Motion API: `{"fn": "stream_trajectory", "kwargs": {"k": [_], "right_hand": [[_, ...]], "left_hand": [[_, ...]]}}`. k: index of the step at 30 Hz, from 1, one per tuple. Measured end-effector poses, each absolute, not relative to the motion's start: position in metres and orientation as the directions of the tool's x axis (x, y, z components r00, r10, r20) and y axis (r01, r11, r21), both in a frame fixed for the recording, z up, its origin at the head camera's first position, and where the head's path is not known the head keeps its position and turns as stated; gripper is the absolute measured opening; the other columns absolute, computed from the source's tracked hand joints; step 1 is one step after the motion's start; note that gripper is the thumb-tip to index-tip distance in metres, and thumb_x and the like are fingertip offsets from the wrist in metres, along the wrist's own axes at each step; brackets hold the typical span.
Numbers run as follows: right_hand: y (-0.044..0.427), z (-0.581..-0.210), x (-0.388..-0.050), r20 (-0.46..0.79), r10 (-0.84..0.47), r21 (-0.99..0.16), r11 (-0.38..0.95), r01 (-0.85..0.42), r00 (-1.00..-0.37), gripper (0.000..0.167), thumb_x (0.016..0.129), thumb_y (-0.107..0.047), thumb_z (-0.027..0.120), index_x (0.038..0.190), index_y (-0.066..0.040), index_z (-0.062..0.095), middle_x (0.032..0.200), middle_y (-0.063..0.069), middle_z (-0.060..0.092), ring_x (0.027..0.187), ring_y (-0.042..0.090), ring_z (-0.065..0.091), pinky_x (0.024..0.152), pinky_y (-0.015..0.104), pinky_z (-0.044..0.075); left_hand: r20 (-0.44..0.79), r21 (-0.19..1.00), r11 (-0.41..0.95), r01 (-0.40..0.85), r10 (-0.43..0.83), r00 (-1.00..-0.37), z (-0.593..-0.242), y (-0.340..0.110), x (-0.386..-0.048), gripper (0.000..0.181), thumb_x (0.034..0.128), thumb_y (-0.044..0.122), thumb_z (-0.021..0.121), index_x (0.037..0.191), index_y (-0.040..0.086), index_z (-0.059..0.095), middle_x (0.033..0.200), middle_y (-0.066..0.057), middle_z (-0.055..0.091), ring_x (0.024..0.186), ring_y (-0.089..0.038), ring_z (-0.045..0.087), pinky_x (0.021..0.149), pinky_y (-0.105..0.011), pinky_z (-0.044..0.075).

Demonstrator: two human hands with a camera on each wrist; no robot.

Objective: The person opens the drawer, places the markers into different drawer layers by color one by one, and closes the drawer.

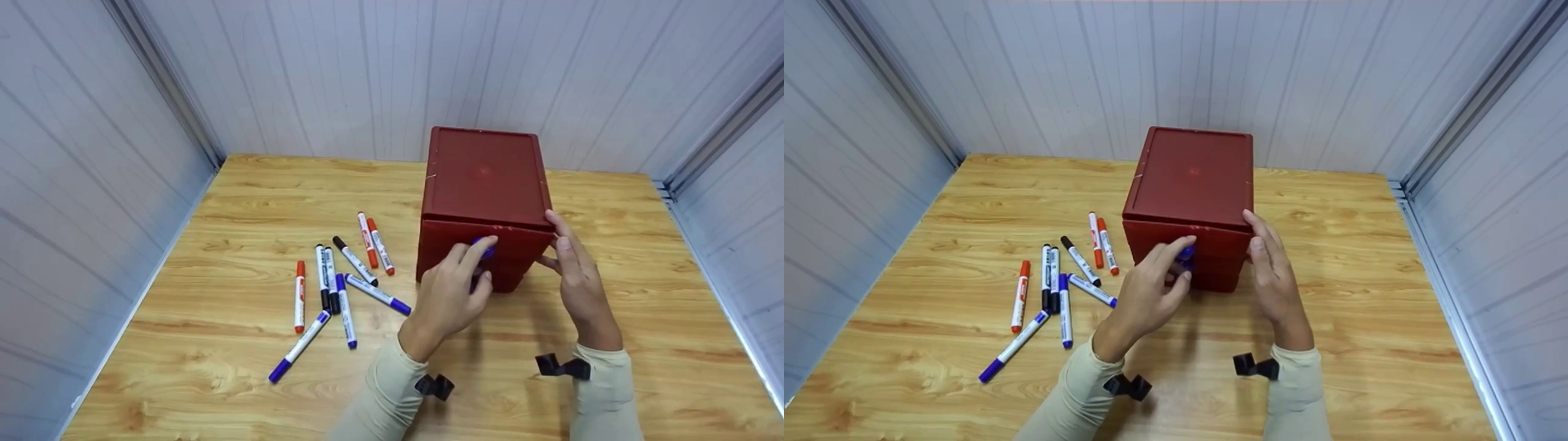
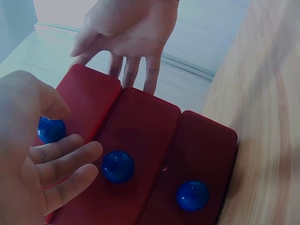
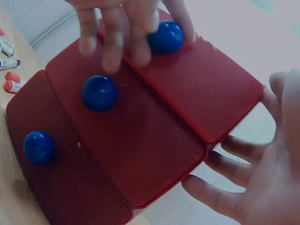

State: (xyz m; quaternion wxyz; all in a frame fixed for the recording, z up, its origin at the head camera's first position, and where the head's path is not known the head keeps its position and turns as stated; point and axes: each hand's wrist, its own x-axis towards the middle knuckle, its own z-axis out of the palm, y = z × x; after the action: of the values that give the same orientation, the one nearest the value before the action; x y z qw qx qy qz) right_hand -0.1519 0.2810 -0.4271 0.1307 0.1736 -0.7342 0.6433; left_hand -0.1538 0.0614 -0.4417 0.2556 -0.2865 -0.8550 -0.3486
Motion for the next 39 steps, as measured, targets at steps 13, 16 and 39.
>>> {"fn": "stream_trajectory", "kwargs": {"k": [13,16,39], "right_hand": [[0.279,-0.434,-0.153,0.426,-0.081,-0.897,0.092,-0.432,-0.901,0.047,0.11,-0.02,0.027,0.155,-0.008,0.035,0.154,0.013,0.034,0.13,0.025,0.046,0.091,0.031,0.047],[0.281,-0.435,-0.151,0.407,-0.079,-0.904,0.112,-0.413,-0.91,0.048,0.111,-0.023,0.026,0.156,-0.01,0.035,0.154,0.012,0.035,0.131,0.023,0.048,0.094,0.028,0.046],[0.284,-0.422,-0.17,0.411,0.048,-0.896,0.207,-0.394,-0.91,0.041,0.106,-0.011,0.044,0.146,-0.011,0.053,0.156,0.003,0.04,0.144,0.021,0.034,0.112,0.027,0.031]], "left_hand": [[0.704,0.412,0.589,0.695,0.279,-0.653,-0.448,0.058,-0.145,0.046,0.0913,0.012,0.064,0.136,0.022,0.06,0.095,0.002,0.064,0.065,-0.004,0.051,0.057,-0.02,0.048],[0.732,0.411,0.558,0.721,0.27,-0.626,-0.451,0.057,-0.142,0.043,0.0926,0.007,0.061,0.133,0.02,0.063,0.09,0.002,0.064,0.065,-0.004,0.051,0.059,-0.017,0.048],[0.718,0.411,0.6,0.686,0.251,-0.649,-0.442,0.059,-0.146,0.028,0.098,0.033,0.065,0.124,0.024,0.068,0.082,0.007,0.062,0.066,0.0,0.051,0.057,-0.017,0.043]]}}
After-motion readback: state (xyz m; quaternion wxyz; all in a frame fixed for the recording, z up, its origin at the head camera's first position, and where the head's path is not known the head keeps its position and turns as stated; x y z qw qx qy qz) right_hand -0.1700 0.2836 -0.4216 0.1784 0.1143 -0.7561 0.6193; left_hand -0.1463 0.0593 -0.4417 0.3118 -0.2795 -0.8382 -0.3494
